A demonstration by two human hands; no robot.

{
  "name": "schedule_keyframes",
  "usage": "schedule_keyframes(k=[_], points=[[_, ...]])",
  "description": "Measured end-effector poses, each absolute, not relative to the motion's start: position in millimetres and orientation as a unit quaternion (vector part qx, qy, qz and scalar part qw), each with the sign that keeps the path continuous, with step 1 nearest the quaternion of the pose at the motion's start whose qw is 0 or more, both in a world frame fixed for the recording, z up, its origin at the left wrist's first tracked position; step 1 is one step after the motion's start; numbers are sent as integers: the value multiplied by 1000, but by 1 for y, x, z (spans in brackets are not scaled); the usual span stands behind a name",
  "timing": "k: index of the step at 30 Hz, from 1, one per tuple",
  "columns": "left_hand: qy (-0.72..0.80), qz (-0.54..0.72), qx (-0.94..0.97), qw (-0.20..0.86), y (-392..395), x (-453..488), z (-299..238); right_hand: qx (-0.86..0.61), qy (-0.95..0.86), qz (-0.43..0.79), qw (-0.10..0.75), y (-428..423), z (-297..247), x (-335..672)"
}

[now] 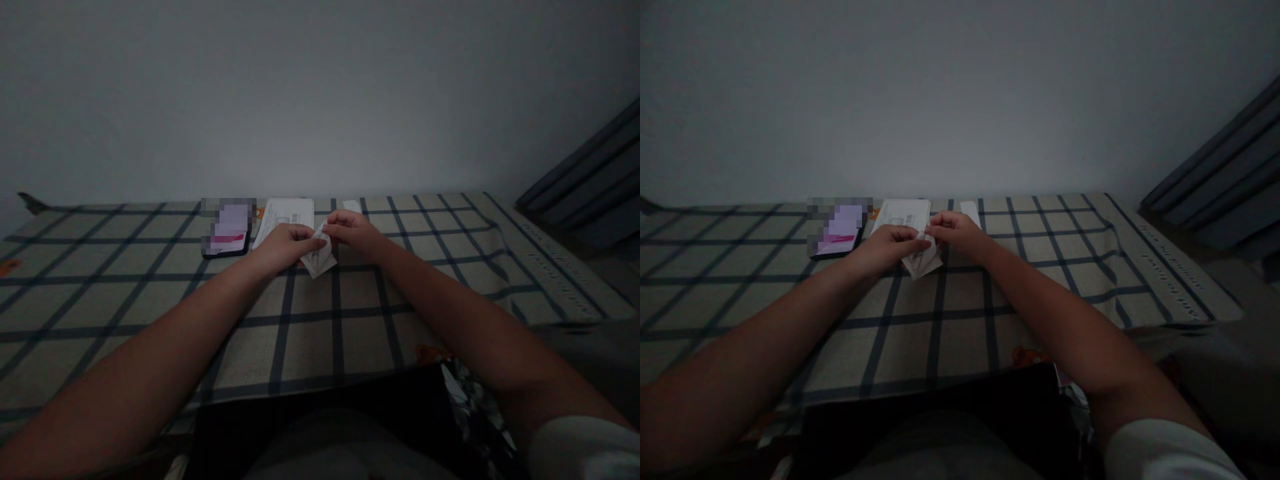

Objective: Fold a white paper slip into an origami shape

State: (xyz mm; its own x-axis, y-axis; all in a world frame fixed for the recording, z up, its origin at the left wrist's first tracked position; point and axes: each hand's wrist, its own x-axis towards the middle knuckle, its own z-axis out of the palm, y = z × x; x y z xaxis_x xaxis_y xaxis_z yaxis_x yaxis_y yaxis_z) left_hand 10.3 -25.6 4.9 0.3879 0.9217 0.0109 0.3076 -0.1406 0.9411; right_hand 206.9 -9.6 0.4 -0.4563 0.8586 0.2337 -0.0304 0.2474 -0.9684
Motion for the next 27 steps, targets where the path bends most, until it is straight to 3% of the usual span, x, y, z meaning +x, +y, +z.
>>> schedule_keyframes(k=[20, 27], points=[[451, 336, 673, 479, -27, 11, 6, -365, -724, 384, 442, -17, 8, 208], [455, 410, 635, 471, -25, 10, 4, -320, -725, 441, 421, -12, 2, 208]])
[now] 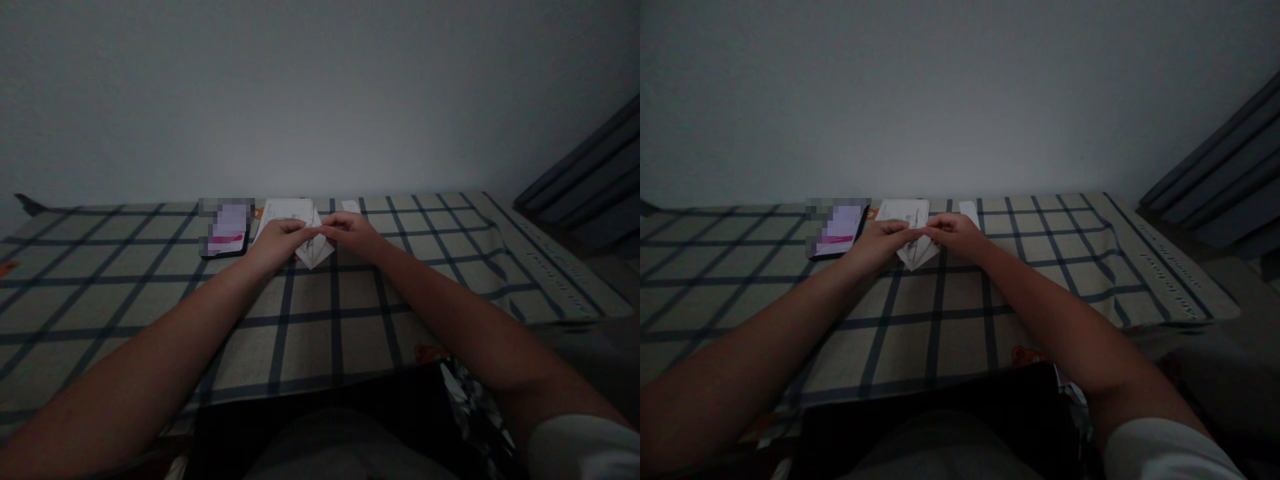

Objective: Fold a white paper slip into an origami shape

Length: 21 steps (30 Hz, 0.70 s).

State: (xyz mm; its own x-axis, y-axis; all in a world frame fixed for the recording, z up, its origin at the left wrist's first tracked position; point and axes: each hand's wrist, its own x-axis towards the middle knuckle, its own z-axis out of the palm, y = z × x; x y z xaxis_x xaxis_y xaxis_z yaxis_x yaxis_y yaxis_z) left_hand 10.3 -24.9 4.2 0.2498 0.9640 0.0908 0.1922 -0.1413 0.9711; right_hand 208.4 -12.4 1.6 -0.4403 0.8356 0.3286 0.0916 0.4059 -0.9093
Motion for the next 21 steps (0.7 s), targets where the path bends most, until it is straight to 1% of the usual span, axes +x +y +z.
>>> schedule_keyframes(k=[5, 12, 21], points=[[472, 419, 638, 441, -31, 14, 12, -343, -707, 433, 442, -12, 1, 206], [491, 451, 648, 368, -34, 15, 17, -343, -652, 503, 453, -8, -3, 204], [471, 456, 645, 393, -33, 16, 15, -342, -643, 497, 471, -9, -4, 203]])
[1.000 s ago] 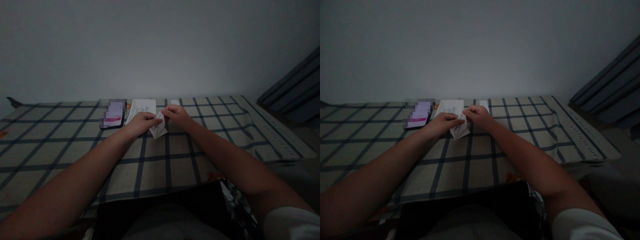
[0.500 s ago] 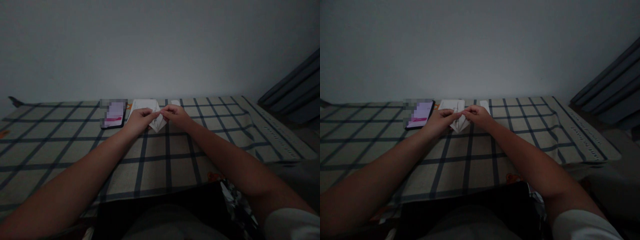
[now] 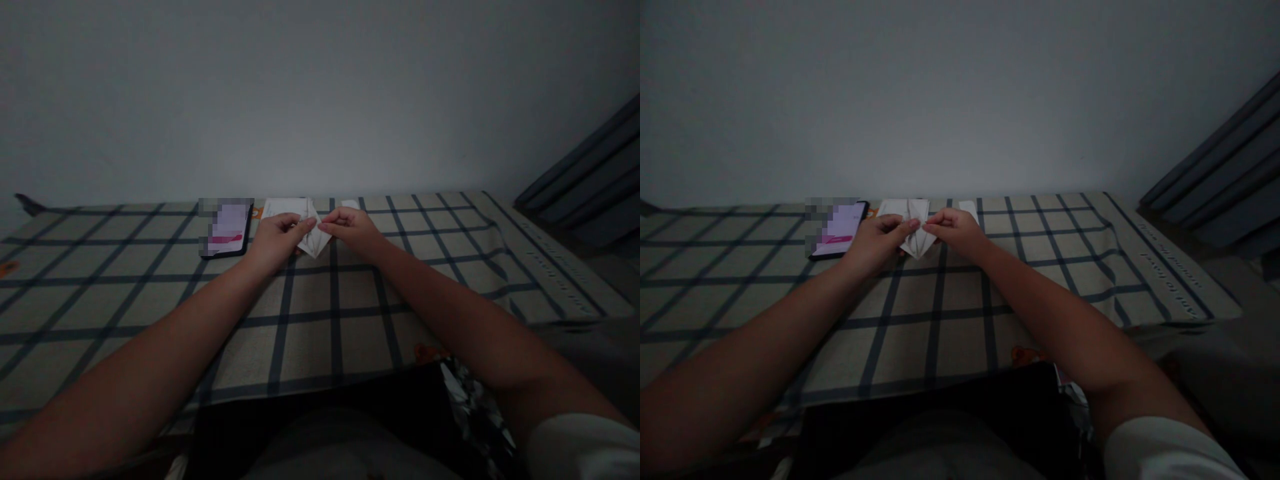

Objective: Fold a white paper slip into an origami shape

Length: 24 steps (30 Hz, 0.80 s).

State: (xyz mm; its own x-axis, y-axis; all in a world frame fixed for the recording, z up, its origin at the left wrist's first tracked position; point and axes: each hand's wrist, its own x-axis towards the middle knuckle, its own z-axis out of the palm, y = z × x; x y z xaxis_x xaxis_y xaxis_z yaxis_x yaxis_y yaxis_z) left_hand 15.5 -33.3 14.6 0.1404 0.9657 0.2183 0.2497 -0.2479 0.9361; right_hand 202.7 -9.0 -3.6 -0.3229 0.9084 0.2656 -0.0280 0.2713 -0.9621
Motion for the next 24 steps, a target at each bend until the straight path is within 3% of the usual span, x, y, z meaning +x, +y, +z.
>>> schedule_keyframes(k=[17, 24], points=[[443, 468, 730, 227, -29, 11, 13, -322, -690, 470, 446, -4, -4, 205], [457, 463, 712, 264, -32, 11, 17, -292, -675, 499, 459, -8, -3, 203]])
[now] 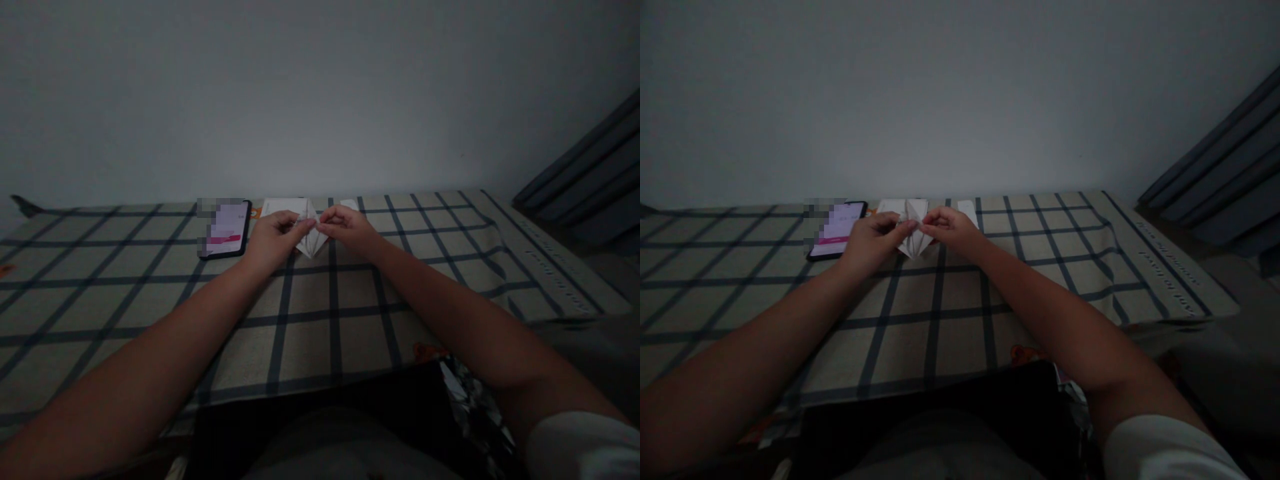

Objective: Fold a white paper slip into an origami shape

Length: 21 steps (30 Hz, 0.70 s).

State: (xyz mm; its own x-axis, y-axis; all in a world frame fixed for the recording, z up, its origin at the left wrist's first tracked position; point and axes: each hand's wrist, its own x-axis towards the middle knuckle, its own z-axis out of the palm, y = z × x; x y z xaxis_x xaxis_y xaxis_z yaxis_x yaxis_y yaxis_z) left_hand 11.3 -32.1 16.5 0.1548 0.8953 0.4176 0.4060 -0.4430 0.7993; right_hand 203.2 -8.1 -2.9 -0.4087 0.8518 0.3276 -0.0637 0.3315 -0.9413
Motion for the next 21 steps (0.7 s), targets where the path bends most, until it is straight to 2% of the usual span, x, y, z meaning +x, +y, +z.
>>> schedule_keyframes(k=[8, 21], points=[[411, 488, 598, 485, -34, 16, 16, -306, -616, 529, 497, -7, -3, 204], [446, 474, 610, 452, -32, 14, 19, -307, -657, 489, 485, -8, 0, 205]])
